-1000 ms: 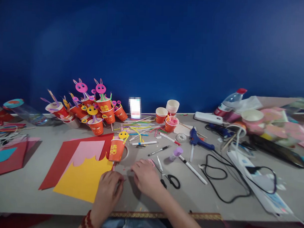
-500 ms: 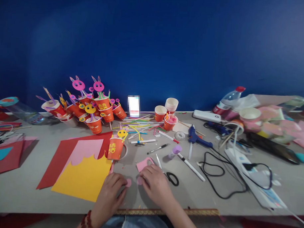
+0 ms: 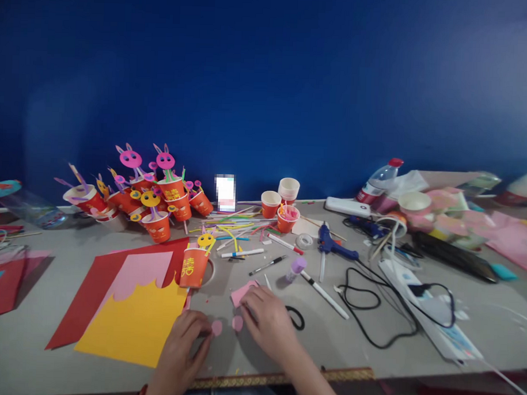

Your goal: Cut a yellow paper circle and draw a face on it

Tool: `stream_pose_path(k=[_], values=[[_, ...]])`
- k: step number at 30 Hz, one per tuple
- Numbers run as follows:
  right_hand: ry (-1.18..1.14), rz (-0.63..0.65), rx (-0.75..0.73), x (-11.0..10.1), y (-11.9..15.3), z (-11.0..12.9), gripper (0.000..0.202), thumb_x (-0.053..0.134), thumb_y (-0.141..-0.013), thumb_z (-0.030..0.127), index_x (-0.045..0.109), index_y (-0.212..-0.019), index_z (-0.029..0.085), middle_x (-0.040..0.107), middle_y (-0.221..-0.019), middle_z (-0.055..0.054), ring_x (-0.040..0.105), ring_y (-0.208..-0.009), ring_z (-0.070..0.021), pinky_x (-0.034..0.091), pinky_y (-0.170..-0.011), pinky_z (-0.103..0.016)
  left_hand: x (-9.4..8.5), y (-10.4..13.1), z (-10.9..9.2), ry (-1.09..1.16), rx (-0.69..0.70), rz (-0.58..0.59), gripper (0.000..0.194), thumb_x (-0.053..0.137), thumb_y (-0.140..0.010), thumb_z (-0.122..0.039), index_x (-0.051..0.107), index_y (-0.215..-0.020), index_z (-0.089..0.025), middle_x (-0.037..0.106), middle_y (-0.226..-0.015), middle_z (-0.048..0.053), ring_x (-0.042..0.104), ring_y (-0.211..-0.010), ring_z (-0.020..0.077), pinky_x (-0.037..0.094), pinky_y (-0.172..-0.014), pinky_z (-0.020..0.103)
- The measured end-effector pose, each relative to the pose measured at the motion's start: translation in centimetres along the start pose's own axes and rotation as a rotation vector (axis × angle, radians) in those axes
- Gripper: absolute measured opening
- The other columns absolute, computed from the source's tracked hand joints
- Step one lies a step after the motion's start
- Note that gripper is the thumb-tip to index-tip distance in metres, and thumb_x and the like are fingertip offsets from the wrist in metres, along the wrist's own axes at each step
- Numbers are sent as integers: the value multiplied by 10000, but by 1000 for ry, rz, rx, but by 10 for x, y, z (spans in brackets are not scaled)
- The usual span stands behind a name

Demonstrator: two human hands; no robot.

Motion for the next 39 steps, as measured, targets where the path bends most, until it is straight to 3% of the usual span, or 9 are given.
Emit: stream_pose_path(k=[4,9,16,24,30,35,39], values=[[237,58,64,-9,-43,-15,145,527,-940,129,651,-985,188,688,-1005,-74,600,-975,-225,465,-863,-319,-5,1,-3,45,18,-60,148,454,-955,-125,555,-909,-223,613,-890,50,593,-867,216,469,-789,345],[442,130,124,0,-95,-36,180,522,-957,143,670,-1054,170,675,-1103,-103,582,-1050,-240,434,-919,-336,-8,1,-6,91,46,-120,135,469,-951,-114,542,-915,-221,611,-870,43,594,-833,199,481,-760,320],[569,178,146,9,-116,-48,204,531,-916,71,690,-1006,161,693,-1055,-131,582,-1044,-287,427,-871,-385,-7,-1,-5,109,45,-150,137,458,-961,-119,535,-915,-223,608,-843,39,592,-801,190,484,-727,311],[570,206,154,5,-116,-53,201,529,-920,87,694,-1003,168,697,-1080,-132,602,-1032,-292,430,-854,-372,-8,-1,-6,126,59,-163,146,449,-958,-110,527,-921,-228,615,-835,42,595,-787,187,493,-727,317],[501,182,112,2,-108,-40,212,535,-925,100,677,-1068,168,678,-1126,-122,586,-1065,-278,434,-895,-367,-10,-3,-7,135,102,-206,154,453,-944,-104,535,-907,-229,613,-787,35,600,-732,177,502,-676,288],[355,186,39,-11,-71,-15,154,604,-922,177,669,-1057,212,687,-1122,-45,600,-1055,-209,443,-920,-286,-7,-3,-2,161,143,-200,149,490,-921,-97,556,-927,-231,628,-777,32,621,-718,178,515,-667,280],[28,190,22,-21,-33,-2,121,559,-953,204,680,-936,211,713,-981,-37,644,-927,-192,468,-795,-256,-4,3,2,186,94,-196,129,499,-937,-135,566,-889,-235,619,-743,23,623,-692,179,518,-648,276]])
Point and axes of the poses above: each hand's wrist, its own y-axis away from the middle knuckle, its own x-axis out of the palm, z = x × y, the point moved 3 cm from there along -y, towards the middle knuckle
